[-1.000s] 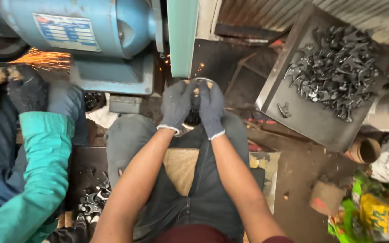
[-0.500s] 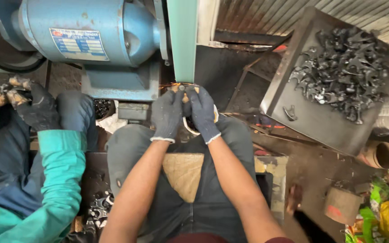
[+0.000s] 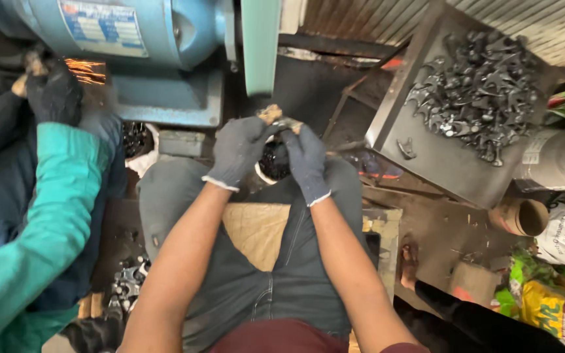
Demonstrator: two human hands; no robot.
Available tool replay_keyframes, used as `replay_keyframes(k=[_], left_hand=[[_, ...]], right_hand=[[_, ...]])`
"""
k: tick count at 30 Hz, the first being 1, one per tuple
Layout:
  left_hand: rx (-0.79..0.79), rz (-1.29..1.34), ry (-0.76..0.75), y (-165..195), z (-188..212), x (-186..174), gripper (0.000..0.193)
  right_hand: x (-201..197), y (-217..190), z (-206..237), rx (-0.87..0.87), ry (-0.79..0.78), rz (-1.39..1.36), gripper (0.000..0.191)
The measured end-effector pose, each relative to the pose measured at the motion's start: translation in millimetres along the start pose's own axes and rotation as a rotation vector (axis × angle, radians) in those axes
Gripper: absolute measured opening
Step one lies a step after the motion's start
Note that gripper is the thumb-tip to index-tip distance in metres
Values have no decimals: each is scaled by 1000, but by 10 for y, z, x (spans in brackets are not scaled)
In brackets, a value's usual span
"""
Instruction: The person sits at a grinding station and repeatedly presses small dark metal parts against a rotating belt grinder to smooth their edges. They handle the parts one at a time with gloved hands, rotating them to grind different sides, and place the finished pieces into a nearby container.
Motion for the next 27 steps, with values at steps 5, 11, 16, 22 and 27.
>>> replay_keyframes(k=[5,11,16,22,27], left_hand=[[-129,295,184,-146,-10,-18,39],[-477,529,339,-379,-26,192,39],[-472,286,311,-507,-42,234,40],[-243,74,318,-459,-169,345,37],[-174,74,329,-414,-220,417,33]], right_hand=[[101,139,-223,176,-75,170,26],[351,156,-680,-21,-191,199,26],[510,362,-601,93,-99,35,25],[566,567,-454,236,57,-67,22],[478,552,-462,221,61,-122,21]])
Point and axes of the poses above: each hand's wrist, its own z-axis away from the middle knuckle, its own x-axis out of the palm, y = z × x, the point moved 5 cm from there along -z, towards the middle knuckle, and after that the axes turned 13 degrees about x, right-handed, at the moved point
